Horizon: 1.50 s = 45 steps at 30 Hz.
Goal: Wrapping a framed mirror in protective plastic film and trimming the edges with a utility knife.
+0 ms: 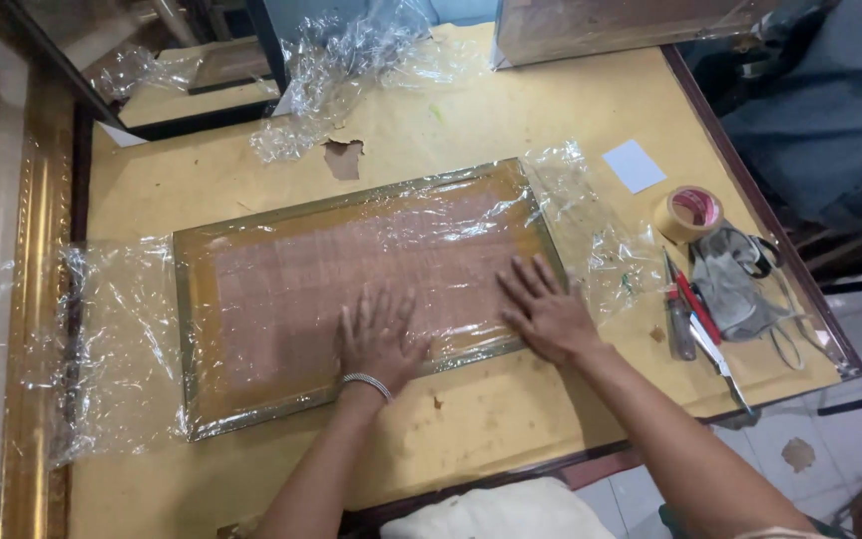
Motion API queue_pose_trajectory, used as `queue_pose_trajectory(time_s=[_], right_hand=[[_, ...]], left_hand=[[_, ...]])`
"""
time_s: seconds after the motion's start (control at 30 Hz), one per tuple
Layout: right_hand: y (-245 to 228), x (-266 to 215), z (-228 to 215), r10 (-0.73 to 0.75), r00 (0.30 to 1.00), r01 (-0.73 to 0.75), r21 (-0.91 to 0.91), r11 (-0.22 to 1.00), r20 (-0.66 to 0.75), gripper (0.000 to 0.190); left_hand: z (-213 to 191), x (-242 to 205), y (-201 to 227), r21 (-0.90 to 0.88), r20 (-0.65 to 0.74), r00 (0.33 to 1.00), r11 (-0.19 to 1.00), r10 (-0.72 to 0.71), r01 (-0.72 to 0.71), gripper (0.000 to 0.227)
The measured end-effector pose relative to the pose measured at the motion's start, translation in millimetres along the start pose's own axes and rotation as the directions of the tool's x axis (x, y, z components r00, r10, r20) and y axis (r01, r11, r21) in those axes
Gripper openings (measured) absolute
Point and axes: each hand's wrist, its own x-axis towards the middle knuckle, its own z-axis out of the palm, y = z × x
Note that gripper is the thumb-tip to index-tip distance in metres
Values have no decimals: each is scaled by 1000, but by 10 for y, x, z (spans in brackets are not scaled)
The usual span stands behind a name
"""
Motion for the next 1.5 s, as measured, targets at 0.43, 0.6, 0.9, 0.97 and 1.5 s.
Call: queue_pose_trajectory(time_s=[0.43,0.6,0.9,0.97,1.5], right_hand=[[1153,78,1,394,914,-406,-164,899,-98,50],[1434,-25,-413,575,814,-561,143,815,-79,61],[1506,-427,-490,505,861,-428,617,660,57,71],[1284,-645,-868,335,928,-366,579,728,165,87],[2014,-772,-496,406,905,-424,273,863,125,41]], left_hand=[[212,-98,-1351,-39,-148,783,795,-604,606,69],[104,6,-507,-140,-342,735,806,-585,576,64],[646,309,1004,-27,-280,933,973,-228,229,63],[574,295,1028,-14,-231,939,966,-255,259,62],[299,291,1122,0,3,950,950,-311,311,63]])
